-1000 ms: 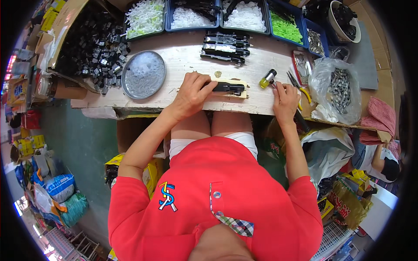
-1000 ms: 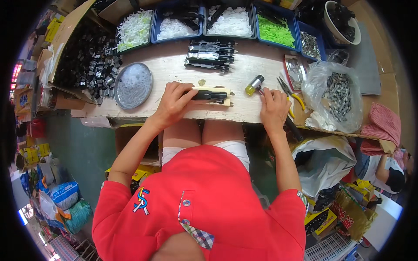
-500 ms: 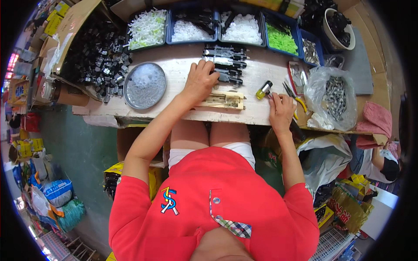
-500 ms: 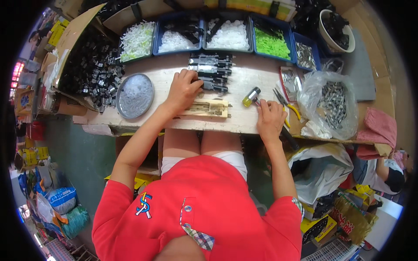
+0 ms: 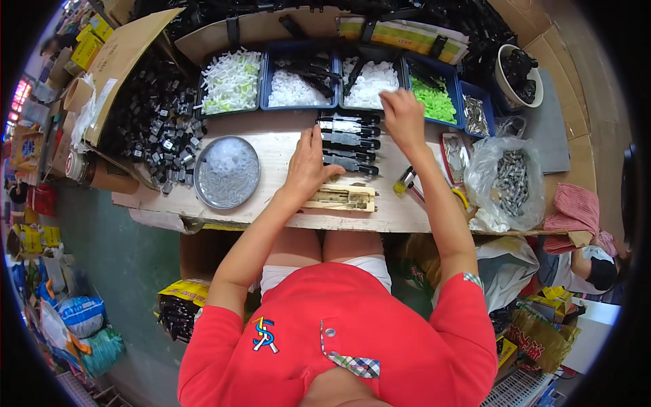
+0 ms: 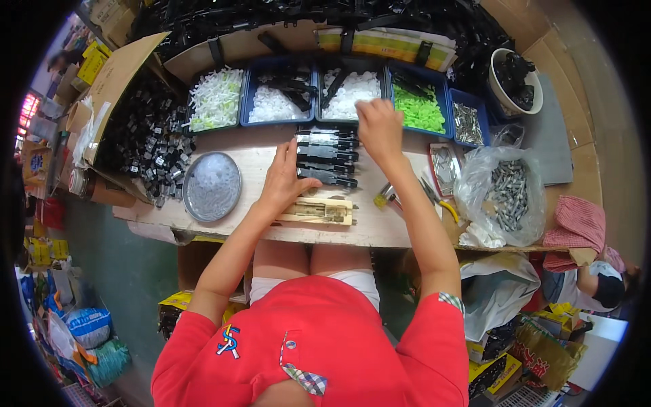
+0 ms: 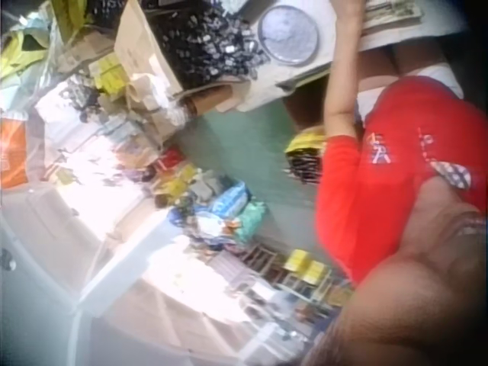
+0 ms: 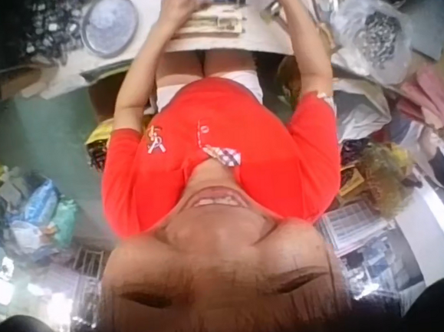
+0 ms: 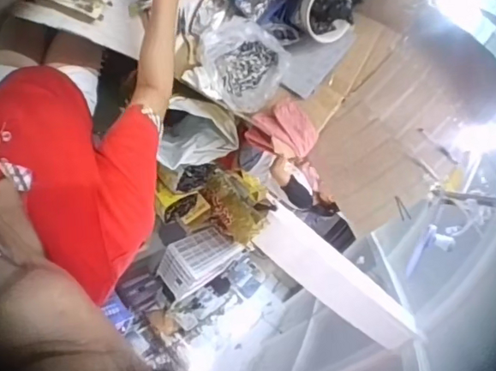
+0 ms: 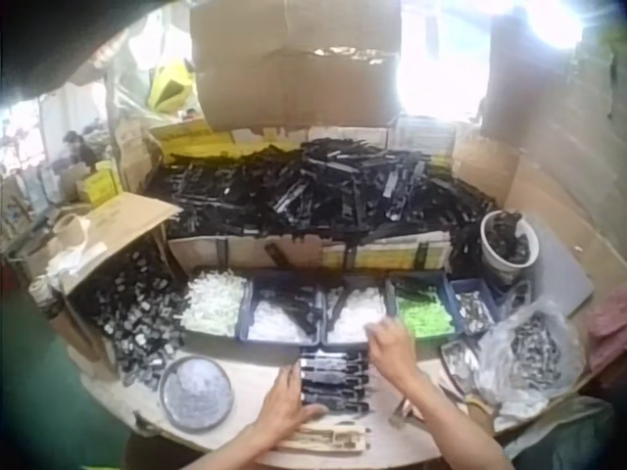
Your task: Assembling small mechanical components for toys using hands and a rubber mallet.
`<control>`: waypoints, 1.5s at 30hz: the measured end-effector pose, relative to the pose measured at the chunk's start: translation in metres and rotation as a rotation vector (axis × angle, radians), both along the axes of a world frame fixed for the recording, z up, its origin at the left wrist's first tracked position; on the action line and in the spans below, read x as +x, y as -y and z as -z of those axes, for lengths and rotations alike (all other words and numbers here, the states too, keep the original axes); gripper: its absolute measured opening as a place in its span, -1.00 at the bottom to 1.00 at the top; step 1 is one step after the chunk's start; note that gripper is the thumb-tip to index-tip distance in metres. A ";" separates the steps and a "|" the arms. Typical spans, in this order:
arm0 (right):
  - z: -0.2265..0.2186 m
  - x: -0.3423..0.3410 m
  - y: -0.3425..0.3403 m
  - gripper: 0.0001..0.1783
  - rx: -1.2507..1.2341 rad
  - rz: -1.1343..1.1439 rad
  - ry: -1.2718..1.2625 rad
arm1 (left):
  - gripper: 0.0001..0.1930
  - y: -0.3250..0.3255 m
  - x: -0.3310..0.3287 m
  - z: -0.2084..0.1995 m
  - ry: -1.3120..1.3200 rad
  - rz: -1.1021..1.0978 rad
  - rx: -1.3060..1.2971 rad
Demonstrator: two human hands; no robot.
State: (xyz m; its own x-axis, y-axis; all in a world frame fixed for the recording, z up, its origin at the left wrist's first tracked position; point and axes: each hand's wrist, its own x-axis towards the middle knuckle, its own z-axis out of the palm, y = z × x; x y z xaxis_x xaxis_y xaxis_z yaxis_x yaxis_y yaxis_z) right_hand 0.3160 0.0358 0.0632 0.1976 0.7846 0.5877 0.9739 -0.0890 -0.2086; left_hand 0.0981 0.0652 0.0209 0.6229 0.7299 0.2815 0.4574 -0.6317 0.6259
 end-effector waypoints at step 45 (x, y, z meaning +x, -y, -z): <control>0.040 -0.142 0.099 -0.45 -0.352 -0.442 0.257 | -0.80 -0.053 -0.257 -0.006 -0.462 -0.546 0.121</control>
